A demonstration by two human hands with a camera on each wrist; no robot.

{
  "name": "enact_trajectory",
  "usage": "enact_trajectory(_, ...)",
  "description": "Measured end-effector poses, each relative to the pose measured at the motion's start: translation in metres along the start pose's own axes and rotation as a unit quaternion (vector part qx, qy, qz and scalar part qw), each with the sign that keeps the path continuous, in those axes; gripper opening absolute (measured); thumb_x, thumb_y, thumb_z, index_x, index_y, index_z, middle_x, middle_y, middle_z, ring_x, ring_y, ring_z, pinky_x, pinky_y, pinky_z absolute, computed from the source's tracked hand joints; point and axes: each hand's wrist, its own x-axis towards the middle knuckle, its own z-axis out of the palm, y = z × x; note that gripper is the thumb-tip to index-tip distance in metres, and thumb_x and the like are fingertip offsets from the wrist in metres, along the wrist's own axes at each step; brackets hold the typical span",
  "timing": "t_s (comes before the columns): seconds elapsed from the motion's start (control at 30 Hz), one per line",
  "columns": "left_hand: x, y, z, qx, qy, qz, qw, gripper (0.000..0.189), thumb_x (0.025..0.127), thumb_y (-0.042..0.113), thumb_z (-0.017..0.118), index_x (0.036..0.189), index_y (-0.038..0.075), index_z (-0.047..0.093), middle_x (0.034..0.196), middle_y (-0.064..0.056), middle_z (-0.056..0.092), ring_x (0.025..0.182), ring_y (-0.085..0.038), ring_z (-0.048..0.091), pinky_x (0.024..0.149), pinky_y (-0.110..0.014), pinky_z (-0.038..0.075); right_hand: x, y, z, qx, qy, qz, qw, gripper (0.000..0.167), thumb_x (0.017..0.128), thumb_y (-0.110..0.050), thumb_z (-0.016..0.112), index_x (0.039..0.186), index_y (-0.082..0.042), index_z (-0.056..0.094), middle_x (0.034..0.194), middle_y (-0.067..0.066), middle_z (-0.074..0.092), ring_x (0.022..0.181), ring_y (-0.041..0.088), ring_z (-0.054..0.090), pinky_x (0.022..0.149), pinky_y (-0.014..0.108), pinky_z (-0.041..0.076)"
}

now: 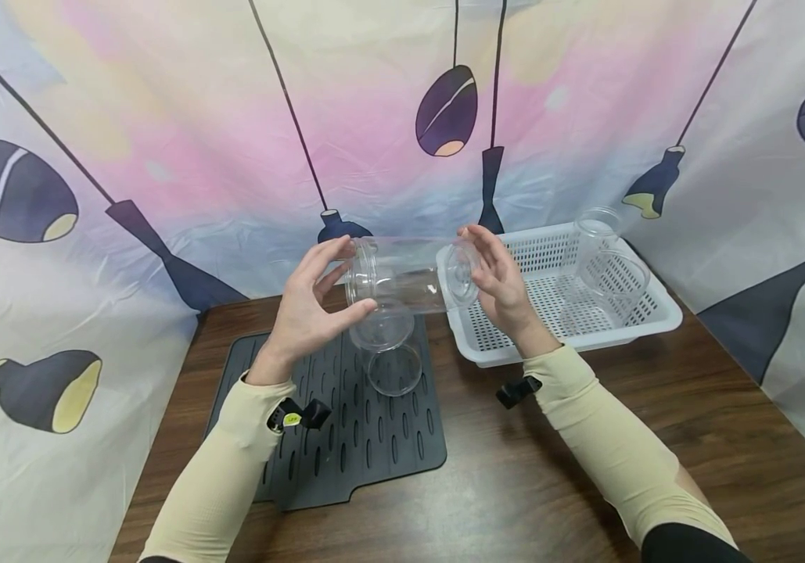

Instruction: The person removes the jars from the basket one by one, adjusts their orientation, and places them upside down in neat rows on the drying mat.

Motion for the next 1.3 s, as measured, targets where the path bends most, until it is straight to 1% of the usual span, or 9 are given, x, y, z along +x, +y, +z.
enact_trajectory(0.07,0.000,0.000,-0.001,-0.005,0.001,0.002,1.0000,0.082,0.077,0.019,0.084,0.148,0.013,0.042,0.140,-0.008,0.046,0.132,-0.021,0.048,0.111,-0.033,0.039,-0.001,0.002,0.001,0.011,-0.002,0.003,0.9999,0.079,0.085,-0.012,0.074,0.147,0.007,0.028,0.144,0.021,0.039,0.132,0.025,0.042,0.112,0.031,0.035)
enact_trajectory(0.23,0.000,-0.001,-0.001,-0.016,0.001,0.005,0.9999,0.082,0.077,0.016,0.083,0.147,0.010,0.042,0.141,-0.010,0.045,0.133,-0.021,0.047,0.111,-0.033,0.039,-0.002,0.007,0.004,0.071,-0.009,0.011,0.9974,0.079,0.085,-0.012,0.075,0.147,0.004,0.029,0.141,0.017,0.043,0.131,0.028,0.043,0.114,0.036,0.034)
enact_trajectory(0.37,0.000,-0.002,-0.001,-0.013,0.002,0.008,0.9999,0.083,0.076,0.015,0.084,0.148,0.010,0.042,0.142,-0.010,0.045,0.133,-0.020,0.047,0.111,-0.031,0.039,-0.004,0.011,0.003,0.094,-0.035,0.006,0.9949,0.077,0.088,-0.014,0.071,0.148,0.005,0.026,0.140,0.019,0.044,0.133,0.033,0.043,0.116,0.041,0.032)
enact_trajectory(0.53,0.000,-0.001,0.000,-0.013,0.004,0.018,0.9997,0.084,0.076,0.015,0.084,0.148,0.010,0.041,0.143,-0.010,0.044,0.134,-0.021,0.047,0.111,-0.029,0.038,-0.005,0.015,0.002,0.099,-0.053,0.015,0.9936,0.075,0.092,-0.019,0.067,0.148,0.007,0.025,0.142,0.020,0.043,0.135,0.039,0.039,0.118,0.048,0.026)
enact_trajectory(0.7,-0.001,-0.002,0.001,-0.014,0.003,0.022,0.9996,0.084,0.076,0.013,0.084,0.148,0.009,0.041,0.143,-0.011,0.044,0.134,-0.020,0.046,0.111,-0.029,0.038,-0.006,0.015,0.004,0.081,-0.052,0.034,0.9948,0.067,0.092,-0.023,0.067,0.145,0.004,0.035,0.138,0.020,0.049,0.133,0.039,0.041,0.116,0.052,0.027)
enact_trajectory(0.83,-0.002,-0.003,0.001,-0.020,0.001,0.025,0.9995,0.084,0.076,0.011,0.083,0.149,0.010,0.040,0.143,-0.011,0.043,0.134,-0.020,0.045,0.111,-0.029,0.038,-0.005,0.014,0.006,0.065,-0.037,0.031,0.9967,0.061,0.089,-0.024,0.069,0.139,0.003,0.045,0.134,0.019,0.053,0.128,0.036,0.047,0.112,0.049,0.034)
enact_trajectory(0.97,-0.003,-0.003,0.001,-0.028,-0.006,0.025,0.9993,0.084,0.077,0.010,0.082,0.149,0.010,0.039,0.144,-0.011,0.042,0.135,-0.021,0.044,0.112,-0.029,0.037,-0.004,0.015,0.008,0.061,-0.029,0.013,0.9976,0.057,0.088,-0.021,0.070,0.135,0.004,0.050,0.131,0.020,0.055,0.123,0.035,0.051,0.108,0.047,0.039)
enact_trajectory(1.1,-0.005,-0.003,0.000,-0.034,-0.012,0.022,0.9991,0.085,0.078,0.008,0.081,0.150,0.010,0.037,0.147,-0.010,0.040,0.138,-0.020,0.041,0.114,-0.029,0.035,-0.001,0.012,0.010,0.052,-0.036,-0.009,0.9980,0.056,0.087,-0.020,0.071,0.133,0.005,0.052,0.129,0.019,0.057,0.118,0.033,0.054,0.105,0.046,0.042)
enact_trajectory(1.3,-0.007,-0.004,-0.003,-0.040,-0.038,0.016,0.9983,0.090,0.078,0.007,0.081,0.153,0.011,0.030,0.153,-0.008,0.034,0.145,-0.018,0.031,0.118,-0.029,0.026,0.004,0.002,0.016,0.038,-0.026,-0.018,0.9988,0.057,0.084,-0.017,0.074,0.131,0.008,0.054,0.127,0.017,0.058,0.117,0.026,0.055,0.103,0.039,0.044)
